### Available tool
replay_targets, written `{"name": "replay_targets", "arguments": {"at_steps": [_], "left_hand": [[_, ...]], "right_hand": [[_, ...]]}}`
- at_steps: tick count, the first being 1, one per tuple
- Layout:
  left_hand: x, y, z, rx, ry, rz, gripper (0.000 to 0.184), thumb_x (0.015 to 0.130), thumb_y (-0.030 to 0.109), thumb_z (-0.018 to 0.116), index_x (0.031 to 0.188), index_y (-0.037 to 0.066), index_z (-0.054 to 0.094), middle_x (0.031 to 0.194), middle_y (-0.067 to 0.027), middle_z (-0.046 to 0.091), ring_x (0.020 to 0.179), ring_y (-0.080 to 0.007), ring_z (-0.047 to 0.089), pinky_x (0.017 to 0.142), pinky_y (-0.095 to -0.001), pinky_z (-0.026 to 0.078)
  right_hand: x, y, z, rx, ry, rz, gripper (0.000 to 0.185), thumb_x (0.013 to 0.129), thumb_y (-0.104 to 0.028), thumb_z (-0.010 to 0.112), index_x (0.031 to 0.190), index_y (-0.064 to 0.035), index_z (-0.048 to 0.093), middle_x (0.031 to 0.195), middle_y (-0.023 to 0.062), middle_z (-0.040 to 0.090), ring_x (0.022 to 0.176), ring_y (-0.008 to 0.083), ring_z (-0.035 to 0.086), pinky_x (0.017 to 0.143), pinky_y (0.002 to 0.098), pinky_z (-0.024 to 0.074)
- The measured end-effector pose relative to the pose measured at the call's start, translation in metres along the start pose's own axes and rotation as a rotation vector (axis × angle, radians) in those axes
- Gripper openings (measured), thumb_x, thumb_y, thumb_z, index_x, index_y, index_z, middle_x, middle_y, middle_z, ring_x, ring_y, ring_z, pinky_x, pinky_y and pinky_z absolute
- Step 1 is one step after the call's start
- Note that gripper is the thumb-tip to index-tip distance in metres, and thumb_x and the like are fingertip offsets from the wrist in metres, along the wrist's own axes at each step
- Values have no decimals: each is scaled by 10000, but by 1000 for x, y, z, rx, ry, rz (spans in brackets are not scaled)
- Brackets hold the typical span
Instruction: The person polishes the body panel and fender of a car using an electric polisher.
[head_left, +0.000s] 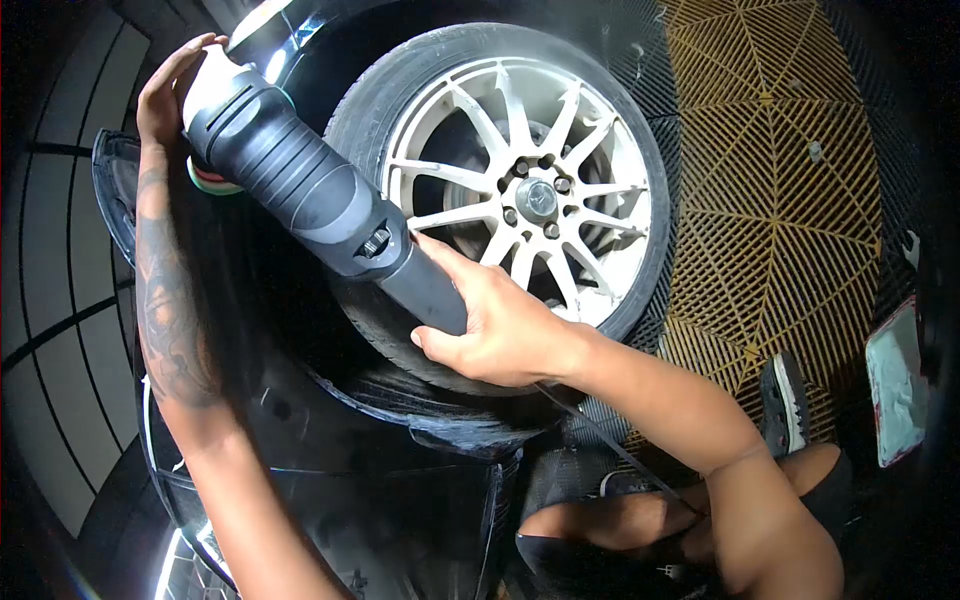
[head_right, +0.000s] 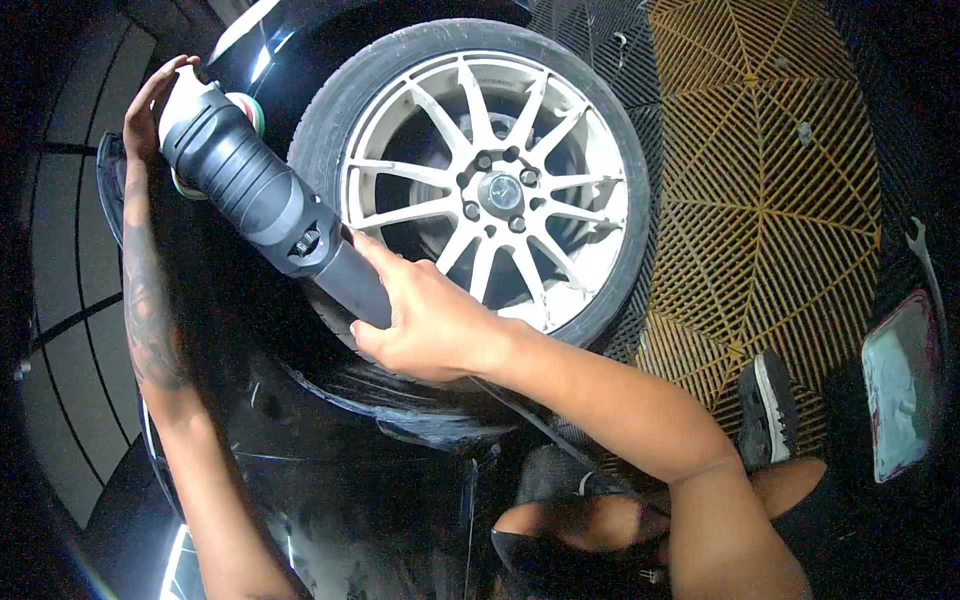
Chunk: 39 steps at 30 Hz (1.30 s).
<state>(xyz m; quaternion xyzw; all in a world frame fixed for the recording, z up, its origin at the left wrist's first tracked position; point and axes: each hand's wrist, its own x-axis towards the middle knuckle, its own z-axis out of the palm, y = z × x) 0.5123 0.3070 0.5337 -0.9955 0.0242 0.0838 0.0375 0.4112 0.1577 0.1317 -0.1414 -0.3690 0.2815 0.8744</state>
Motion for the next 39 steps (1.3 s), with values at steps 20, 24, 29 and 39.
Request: {"name": "replay_targets", "arguments": {"at_steps": [20,24,29,39], "left_hand": [[-12,9,-21,104,32,12,499,1011,247,506,1420,-27,430,1418,-170,524,1342,-197,475,1196,-408,316],[3,0,-14,97,53,16,473,1008,215,483,1404,-40,443,1411,-178,529,1333,-203,484,1182,-394,333],[3,4,-6,98,21,27,445,1004,175,454,1383,-57,459,1403,-187,535,1322,-211,494,1165,-376,355],[14,-6,-17,60,56,121,404,996,95,397,1342,-91,492,1387,-205,548,1300,-228,516,1131,-340,399]], "right_hand": [[-7,5,17,-97,2,-69,807,825,-119,691,1494,49,272,1236,238,603,1091,290,634,1002,342,448],[-4,-1,10,-85,-25,31,817,834,-131,710,1506,24,272,1263,202,597,1122,243,609,999,342,450],[3,7,11,-116,41,-87,866,842,-253,722,1506,36,247,683,194,619,614,306,644,656,382,520],[8,-17,-3,-197,2,-88,792,806,-161,675,1449,109,299,849,300,649,822,394,681,783,410,528]]}}
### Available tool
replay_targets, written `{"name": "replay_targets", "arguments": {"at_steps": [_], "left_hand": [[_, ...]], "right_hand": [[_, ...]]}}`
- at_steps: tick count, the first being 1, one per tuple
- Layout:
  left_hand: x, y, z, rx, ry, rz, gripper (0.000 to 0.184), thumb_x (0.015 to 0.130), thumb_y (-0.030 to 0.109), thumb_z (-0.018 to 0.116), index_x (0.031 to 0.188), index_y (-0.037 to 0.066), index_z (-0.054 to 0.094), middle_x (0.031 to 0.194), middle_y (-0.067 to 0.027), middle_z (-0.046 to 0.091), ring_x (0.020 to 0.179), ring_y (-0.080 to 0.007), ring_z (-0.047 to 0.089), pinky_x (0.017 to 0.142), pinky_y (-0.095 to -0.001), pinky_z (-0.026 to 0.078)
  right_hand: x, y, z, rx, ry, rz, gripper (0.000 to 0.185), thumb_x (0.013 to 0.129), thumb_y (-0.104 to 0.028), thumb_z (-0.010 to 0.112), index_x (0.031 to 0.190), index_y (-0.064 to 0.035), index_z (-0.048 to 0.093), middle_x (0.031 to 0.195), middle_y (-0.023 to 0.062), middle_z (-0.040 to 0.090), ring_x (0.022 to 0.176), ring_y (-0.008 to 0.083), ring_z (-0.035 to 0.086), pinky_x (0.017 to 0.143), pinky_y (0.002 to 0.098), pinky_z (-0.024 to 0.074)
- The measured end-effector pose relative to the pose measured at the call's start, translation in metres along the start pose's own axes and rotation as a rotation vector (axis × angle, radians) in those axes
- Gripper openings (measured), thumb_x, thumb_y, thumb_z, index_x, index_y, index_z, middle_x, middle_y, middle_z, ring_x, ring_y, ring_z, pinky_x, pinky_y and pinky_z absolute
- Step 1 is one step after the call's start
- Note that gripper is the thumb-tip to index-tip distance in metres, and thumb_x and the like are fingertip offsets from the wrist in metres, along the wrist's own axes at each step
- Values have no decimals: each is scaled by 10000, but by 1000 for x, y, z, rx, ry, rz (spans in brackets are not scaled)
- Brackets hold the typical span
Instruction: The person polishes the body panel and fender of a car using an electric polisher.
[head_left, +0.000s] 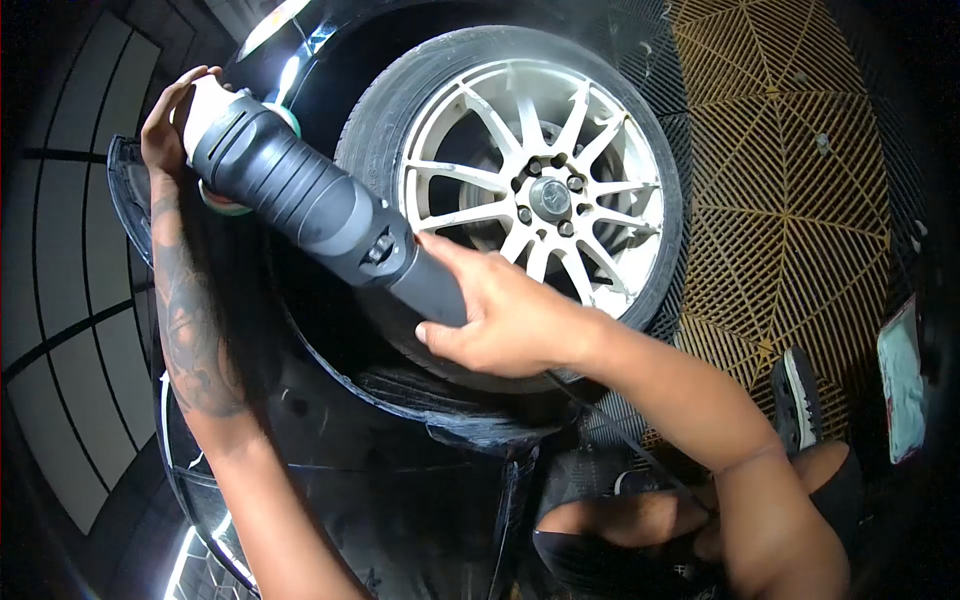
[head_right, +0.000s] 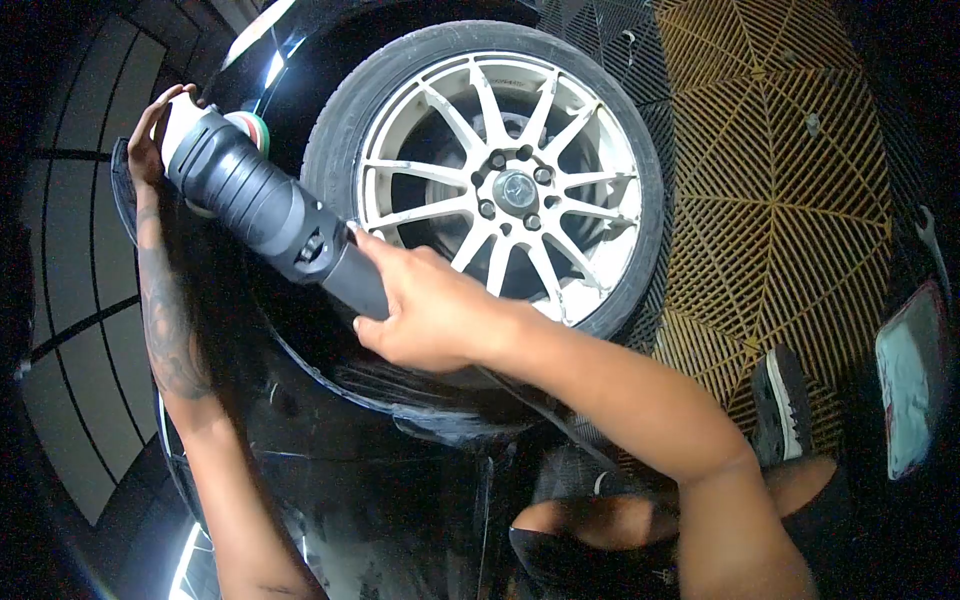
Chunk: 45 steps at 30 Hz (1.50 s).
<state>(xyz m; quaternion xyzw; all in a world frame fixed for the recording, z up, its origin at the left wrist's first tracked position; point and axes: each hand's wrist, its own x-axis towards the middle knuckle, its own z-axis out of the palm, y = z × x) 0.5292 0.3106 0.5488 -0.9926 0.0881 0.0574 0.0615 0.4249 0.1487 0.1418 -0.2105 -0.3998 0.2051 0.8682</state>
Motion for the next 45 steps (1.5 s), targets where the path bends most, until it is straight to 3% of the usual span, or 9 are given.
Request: {"name": "replay_targets", "arguments": {"at_steps": [4,7,8,12,18,21,26,41,45], "left_hand": [[61,-36,-22,-6,66,60,407,986,75,387,1339,-96,496,1386,-201,552,1298,-227,518,1128,-324,400],[94,-53,-23,113,24,32,445,963,92,410,1368,-79,478,1397,-174,549,1312,-210,508,1151,-310,364],[97,-51,-23,108,19,26,444,965,95,411,1369,-77,477,1397,-174,548,1312,-211,507,1151,-312,364],[94,-40,-28,103,21,8,443,970,109,416,1371,-69,475,1401,-174,543,1313,-215,506,1152,-321,364],[68,-23,-37,141,7,16,440,979,129,422,1375,-57,471,1406,-173,536,1315,-220,503,1153,-334,363],[38,1,-27,155,-30,28,440,983,140,426,1377,-50,469,1408,-172,533,1316,-223,502,1154,-341,363],[-31,34,-9,103,-149,-42,439,990,157,432,1380,-40,465,1412,-172,527,1317,-228,501,1155,-352,363],[-48,40,9,45,-177,-95,437,1011,209,449,1390,-10,456,1425,-170,509,1322,-242,495,1159,-386,362],[-17,28,-7,44,-89,-46,437,1017,222,454,1392,-2,453,1428,-169,504,1323,-246,494,1160,-395,362]], "right_hand": [[12,-2,-21,34,-11,54,677,761,-143,661,1350,103,436,965,297,663,918,348,687,850,381,523],[26,3,-36,26,-7,62,596,791,-80,647,1364,-34,488,825,18,575,641,85,549,591,241,477],[32,2,-42,42,-16,-6,499,762,-121,631,1221,48,532,825,161,651,742,206,652,707,333,529],[30,-17,-54,29,-45,144,374,750,-105,621,1098,13,556,802,106,613,713,180,608,676,321,505],[23,-1,-32,7,-64,109,575,806,-116,674,1345,-17,501,1018,120,632,905,181,620,849,323,505],[23,9,-13,-45,12,-57,752,857,-388,718,1404,45,435,1109,311,653,1063,409,653,946,423,500],[19,6,12,-20,9,17,922,972,-599,471,1467,144,242,1057,415,614,1089,503,616,977,470,474],[21,-6,-5,138,-8,277,924,939,-659,433,1459,100,340,1192,411,573,1184,488,566,1048,438,422],[21,6,0,-61,30,81,902,892,-540,595,1465,100,320,1131,389,612,1133,461,608,1027,433,447]]}}
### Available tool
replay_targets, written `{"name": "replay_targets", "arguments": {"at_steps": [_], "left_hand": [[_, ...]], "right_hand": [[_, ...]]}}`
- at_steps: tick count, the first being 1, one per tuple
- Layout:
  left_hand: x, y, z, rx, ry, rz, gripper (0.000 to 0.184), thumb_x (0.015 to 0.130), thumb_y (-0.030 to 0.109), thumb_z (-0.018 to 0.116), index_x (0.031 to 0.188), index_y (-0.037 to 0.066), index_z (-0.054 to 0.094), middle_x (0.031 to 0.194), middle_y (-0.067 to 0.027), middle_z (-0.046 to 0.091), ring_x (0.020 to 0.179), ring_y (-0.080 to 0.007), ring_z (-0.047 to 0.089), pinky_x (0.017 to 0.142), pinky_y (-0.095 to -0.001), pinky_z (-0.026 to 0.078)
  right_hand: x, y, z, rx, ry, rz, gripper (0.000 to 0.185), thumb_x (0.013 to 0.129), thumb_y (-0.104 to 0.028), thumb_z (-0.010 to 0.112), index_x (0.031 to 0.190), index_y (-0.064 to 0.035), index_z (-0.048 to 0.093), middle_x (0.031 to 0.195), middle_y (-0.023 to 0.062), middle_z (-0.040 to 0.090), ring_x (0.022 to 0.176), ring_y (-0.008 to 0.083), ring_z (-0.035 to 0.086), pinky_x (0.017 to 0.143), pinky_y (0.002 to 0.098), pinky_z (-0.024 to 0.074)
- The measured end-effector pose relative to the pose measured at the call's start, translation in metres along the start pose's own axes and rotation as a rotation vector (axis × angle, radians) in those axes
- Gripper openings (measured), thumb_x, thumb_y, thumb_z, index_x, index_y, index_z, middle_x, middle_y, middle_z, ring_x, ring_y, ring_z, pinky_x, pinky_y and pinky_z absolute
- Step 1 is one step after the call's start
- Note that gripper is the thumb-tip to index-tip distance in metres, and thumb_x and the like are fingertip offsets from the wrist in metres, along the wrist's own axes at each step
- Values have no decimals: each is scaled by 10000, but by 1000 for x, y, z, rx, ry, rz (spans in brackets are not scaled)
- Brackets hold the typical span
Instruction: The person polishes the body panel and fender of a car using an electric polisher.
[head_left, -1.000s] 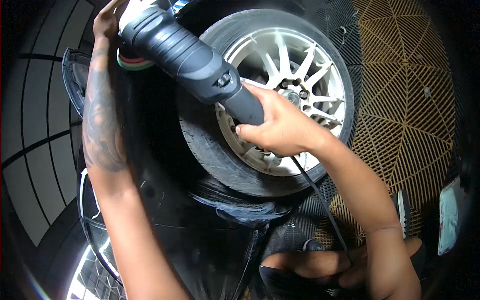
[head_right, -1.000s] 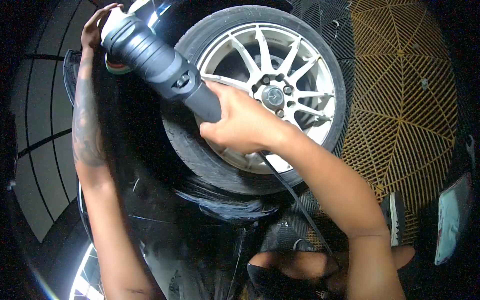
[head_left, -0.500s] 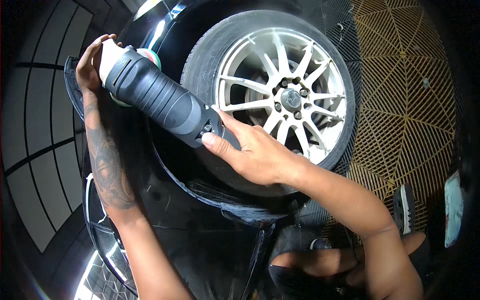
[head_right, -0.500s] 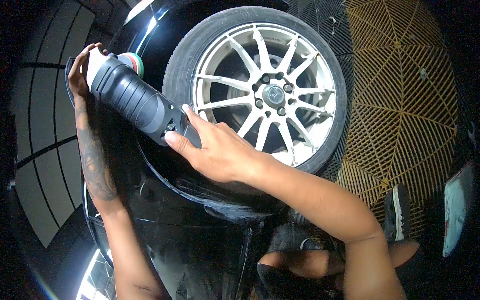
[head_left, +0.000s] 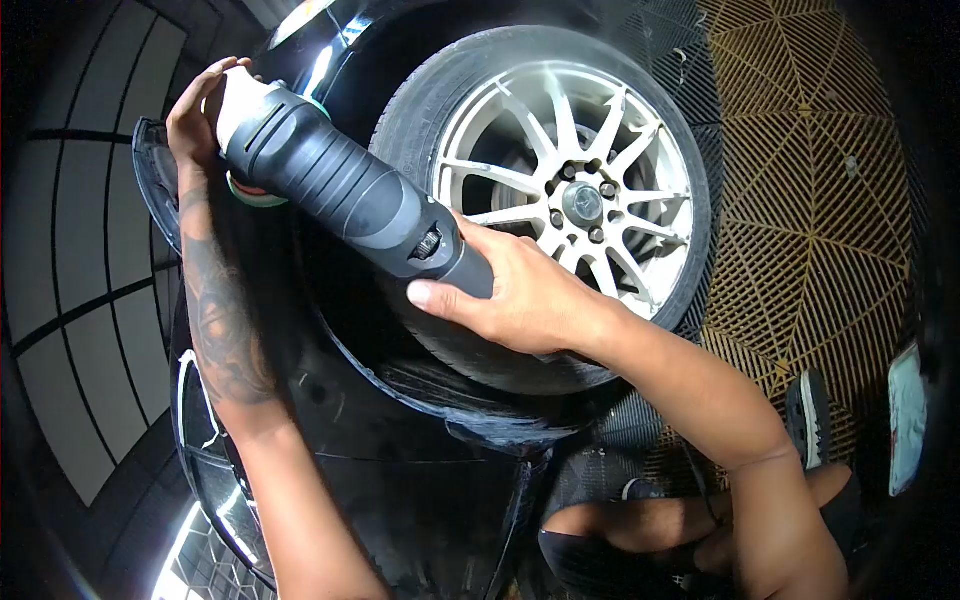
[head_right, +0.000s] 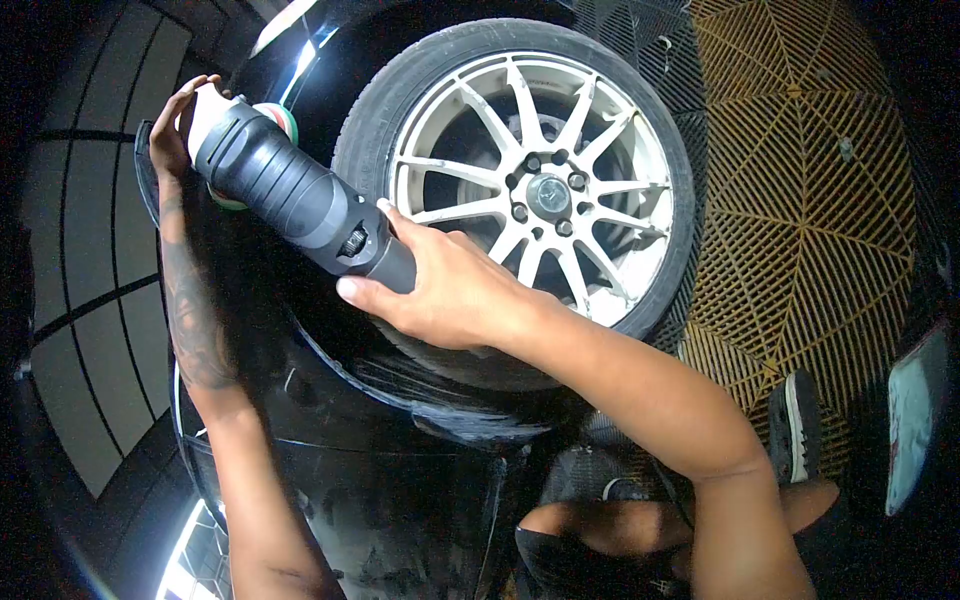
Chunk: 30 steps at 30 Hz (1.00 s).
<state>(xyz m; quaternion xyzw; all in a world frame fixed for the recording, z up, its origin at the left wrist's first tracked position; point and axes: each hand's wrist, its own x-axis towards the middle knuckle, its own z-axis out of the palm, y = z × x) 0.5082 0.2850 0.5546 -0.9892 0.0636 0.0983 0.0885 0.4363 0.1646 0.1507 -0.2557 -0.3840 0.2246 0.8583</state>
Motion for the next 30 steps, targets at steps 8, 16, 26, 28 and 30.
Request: {"name": "replay_targets", "arguments": {"at_steps": [8,16,26,28,30], "left_hand": [[38,-2,-10,-48,83,105,438,1028,250,463,1397,14,448,1434,-168,494,1325,-254,491,1161,-413,361],[-11,34,26,-243,225,111,399,1001,258,481,1287,-14,544,1301,-205,575,1181,-307,581,1054,-434,455],[-5,24,9,-482,407,-197,446,994,274,444,1206,-79,614,1221,-246,638,1061,-353,665,981,-439,528],[-4,16,17,-427,319,-30,474,1008,284,402,1237,-89,585,1241,-240,629,1084,-347,654,1005,-419,510],[15,15,20,-338,261,43,460,1008,271,411,1234,-88,589,1235,-234,634,1078,-337,657,999,-408,513]], "right_hand": [[-8,4,10,36,-18,-64,876,853,-347,699,1478,98,276,1023,361,653,1013,440,667,939,418,508],[-23,2,28,5,-21,-61,889,857,-345,691,1480,112,253,807,289,675,810,409,702,821,413,545],[-28,-18,26,15,-128,72,880,869,-313,710,1512,50,230,1133,281,653,1005,362,674,942,397,490],[-27,-22,20,54,-134,74,899,866,-319,707,1521,44,209,1133,281,651,1042,363,665,960,392,481],[-26,-16,18,103,-121,42,910,887,-288,685,1547,22,142,1221,259,620,1045,321,653,945,383,485]]}}
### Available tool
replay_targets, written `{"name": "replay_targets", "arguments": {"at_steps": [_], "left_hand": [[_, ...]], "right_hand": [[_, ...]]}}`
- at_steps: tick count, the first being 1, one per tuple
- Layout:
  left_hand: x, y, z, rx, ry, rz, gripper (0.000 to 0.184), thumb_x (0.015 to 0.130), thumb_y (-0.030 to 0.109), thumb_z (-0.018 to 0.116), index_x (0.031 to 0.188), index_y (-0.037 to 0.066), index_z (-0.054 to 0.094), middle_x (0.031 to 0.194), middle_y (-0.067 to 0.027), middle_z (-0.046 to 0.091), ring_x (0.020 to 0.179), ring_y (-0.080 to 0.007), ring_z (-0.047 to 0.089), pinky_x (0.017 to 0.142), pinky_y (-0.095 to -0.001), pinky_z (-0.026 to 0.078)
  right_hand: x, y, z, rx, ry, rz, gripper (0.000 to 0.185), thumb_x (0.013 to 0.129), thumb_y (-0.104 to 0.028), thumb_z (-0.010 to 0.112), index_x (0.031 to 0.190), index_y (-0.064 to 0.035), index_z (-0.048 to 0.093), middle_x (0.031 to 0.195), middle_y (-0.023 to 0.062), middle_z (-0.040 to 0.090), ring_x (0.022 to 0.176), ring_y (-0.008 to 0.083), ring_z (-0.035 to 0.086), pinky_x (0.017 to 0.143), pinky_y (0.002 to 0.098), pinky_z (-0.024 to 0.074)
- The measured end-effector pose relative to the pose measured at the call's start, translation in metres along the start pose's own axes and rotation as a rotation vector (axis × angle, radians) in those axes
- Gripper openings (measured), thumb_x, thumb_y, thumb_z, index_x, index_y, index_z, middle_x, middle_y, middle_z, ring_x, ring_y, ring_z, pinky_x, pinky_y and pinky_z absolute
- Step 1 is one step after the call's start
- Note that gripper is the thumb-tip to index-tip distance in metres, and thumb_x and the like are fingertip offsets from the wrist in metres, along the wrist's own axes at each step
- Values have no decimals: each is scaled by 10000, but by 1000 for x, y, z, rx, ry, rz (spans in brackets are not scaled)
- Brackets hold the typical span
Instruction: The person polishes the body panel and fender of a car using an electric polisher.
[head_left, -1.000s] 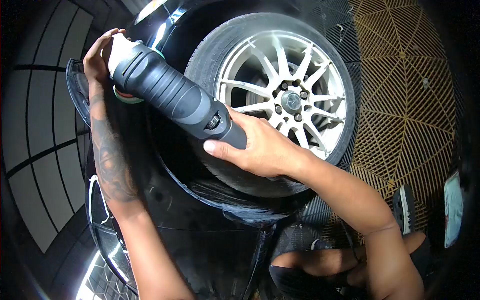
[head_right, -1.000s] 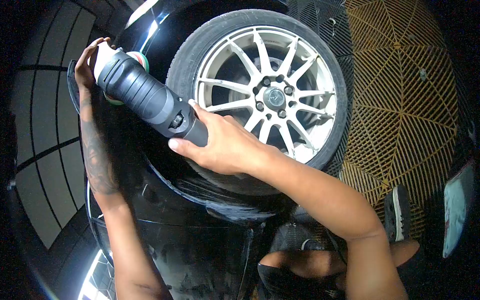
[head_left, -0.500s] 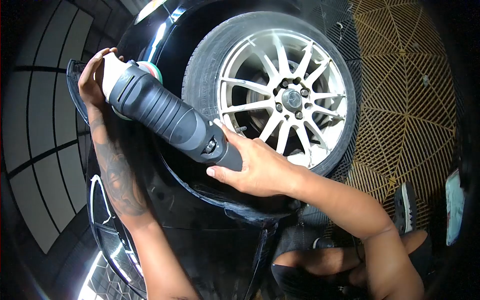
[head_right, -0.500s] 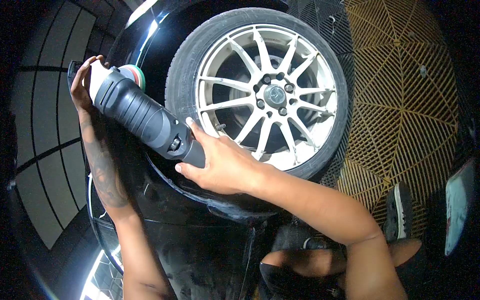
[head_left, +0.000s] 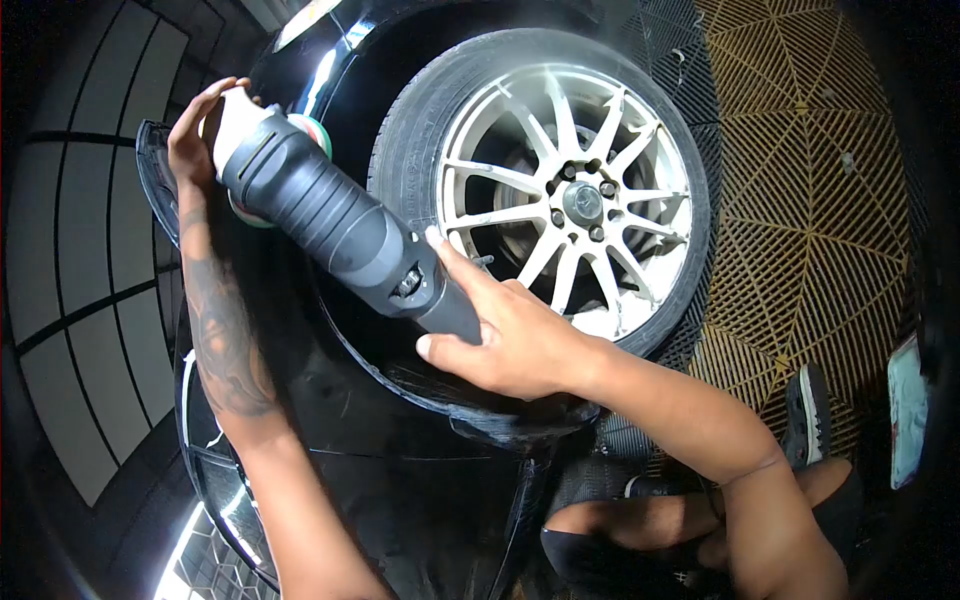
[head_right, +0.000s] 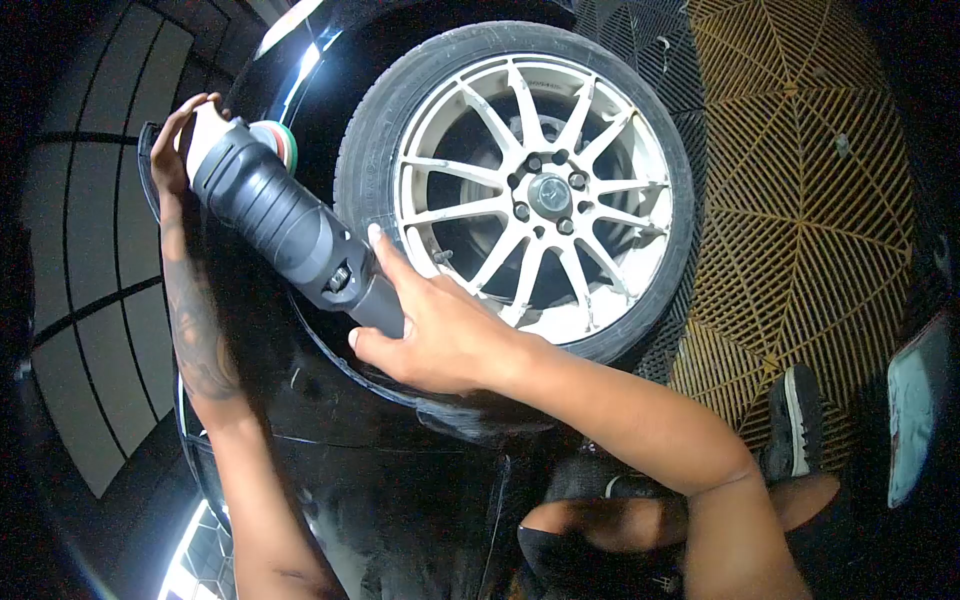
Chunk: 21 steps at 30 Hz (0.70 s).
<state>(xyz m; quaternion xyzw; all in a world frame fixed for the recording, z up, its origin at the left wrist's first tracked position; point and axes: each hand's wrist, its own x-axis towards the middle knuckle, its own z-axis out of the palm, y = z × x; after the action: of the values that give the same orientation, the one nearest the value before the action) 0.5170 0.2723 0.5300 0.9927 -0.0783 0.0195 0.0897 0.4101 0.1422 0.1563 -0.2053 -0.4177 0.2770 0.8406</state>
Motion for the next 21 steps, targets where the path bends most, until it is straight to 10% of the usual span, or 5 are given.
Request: {"name": "replay_targets", "arguments": {"at_steps": [6,21], "left_hand": [[36,-16,-2,71,-80,-21,419,1008,232,437,1225,-86,600,1218,-215,651,1060,-308,668,980,-375,525],[-14,9,-6,-4,224,-185,396,989,230,464,1174,-68,650,1181,-226,673,1035,-319,688,959,-370,547]], "right_hand": [[11,-3,-28,73,-33,-61,894,950,-352,613,1536,59,79,1062,350,634,982,377,665,923,390,477],[11,18,-2,127,21,-8,838,1001,-558,425,1513,72,217,1340,398,484,1317,454,464,1113,422,350]]}}
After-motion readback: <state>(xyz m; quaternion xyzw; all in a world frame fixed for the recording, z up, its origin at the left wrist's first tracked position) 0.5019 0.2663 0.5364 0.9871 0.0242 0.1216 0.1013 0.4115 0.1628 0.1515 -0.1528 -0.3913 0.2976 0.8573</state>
